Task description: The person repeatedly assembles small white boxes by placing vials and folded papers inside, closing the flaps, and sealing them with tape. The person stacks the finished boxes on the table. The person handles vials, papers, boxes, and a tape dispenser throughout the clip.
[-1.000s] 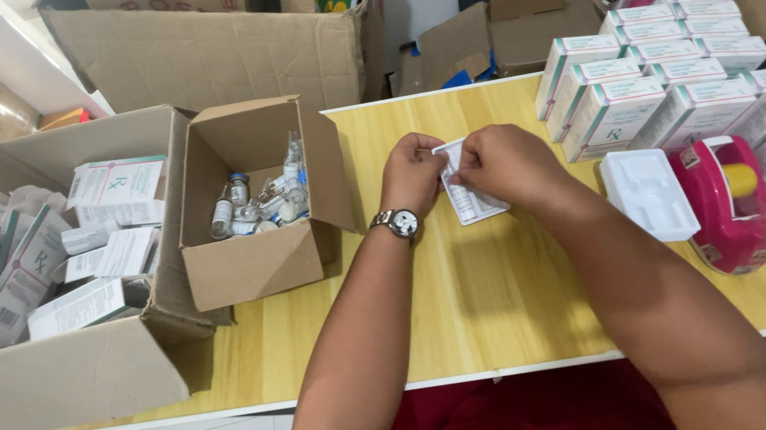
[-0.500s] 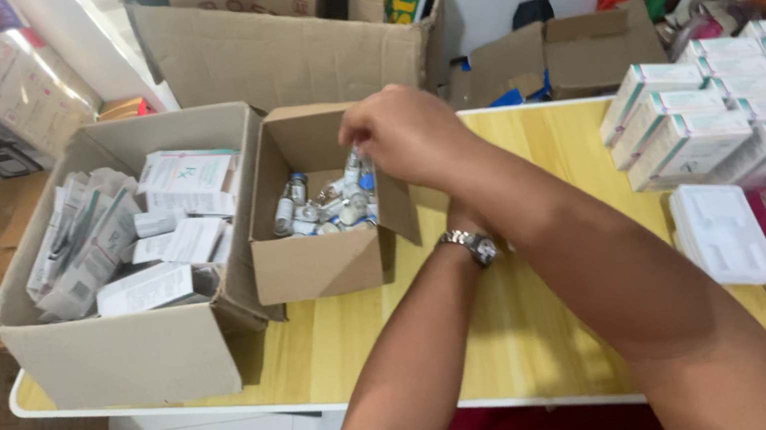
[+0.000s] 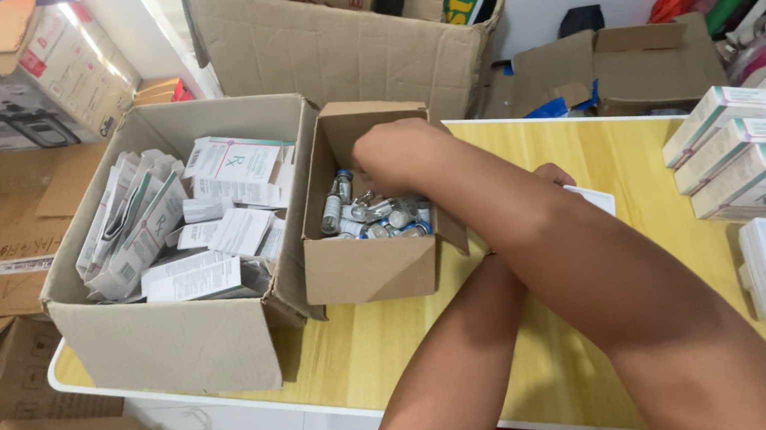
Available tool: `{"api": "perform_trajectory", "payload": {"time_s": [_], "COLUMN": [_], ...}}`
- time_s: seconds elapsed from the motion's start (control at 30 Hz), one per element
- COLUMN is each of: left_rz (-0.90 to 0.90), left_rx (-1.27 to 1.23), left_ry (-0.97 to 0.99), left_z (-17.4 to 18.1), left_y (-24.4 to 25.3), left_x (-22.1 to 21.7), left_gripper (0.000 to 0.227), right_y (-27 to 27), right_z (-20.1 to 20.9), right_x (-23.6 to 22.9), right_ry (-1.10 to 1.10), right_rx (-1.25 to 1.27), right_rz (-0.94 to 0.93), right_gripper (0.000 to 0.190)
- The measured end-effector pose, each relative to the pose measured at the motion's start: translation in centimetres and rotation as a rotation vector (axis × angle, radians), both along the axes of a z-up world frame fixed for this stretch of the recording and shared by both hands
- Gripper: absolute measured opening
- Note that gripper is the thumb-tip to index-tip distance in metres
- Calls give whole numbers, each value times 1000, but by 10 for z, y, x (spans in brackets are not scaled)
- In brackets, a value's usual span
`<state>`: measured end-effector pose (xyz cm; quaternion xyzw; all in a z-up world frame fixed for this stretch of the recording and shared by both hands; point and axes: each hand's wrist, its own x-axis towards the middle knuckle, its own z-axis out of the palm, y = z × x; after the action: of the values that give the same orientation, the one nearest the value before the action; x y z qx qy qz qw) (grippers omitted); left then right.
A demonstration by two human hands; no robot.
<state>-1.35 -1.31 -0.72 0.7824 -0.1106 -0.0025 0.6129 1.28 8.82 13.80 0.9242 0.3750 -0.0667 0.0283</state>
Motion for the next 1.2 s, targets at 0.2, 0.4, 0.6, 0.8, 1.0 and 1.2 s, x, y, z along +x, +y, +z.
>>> {"api": "perform_trajectory", "payload": {"time_s": [0.2, 0.4, 0.6, 0.8, 1.0, 1.2], "left_rz": [-6, -3, -10, 6, 0, 1], "left_rx": [-7, 35, 73, 66, 140, 136], "left_ry": [31, 75, 113, 83, 93, 76], "left_z": [-2, 13, 24, 26, 31, 28], "left_y": [-4, 1, 6, 6, 7, 8], "left_x": [-4, -9, -12, -13, -14, -15], "left_gripper": [34, 34, 34, 34, 35, 35], "right_y": [-7, 15, 40, 37, 35, 31], "right_z": [8, -11, -58, -72, -78, -69], "right_x": [-7, 25, 44, 52, 55, 52], "right_ry": [3, 109, 189, 227, 214, 191], "right_rx": [14, 194, -11, 3, 45, 21], "right_rz": [-7, 19, 38, 27, 51, 20], "right_gripper": [35, 39, 45, 48, 46, 25]}}
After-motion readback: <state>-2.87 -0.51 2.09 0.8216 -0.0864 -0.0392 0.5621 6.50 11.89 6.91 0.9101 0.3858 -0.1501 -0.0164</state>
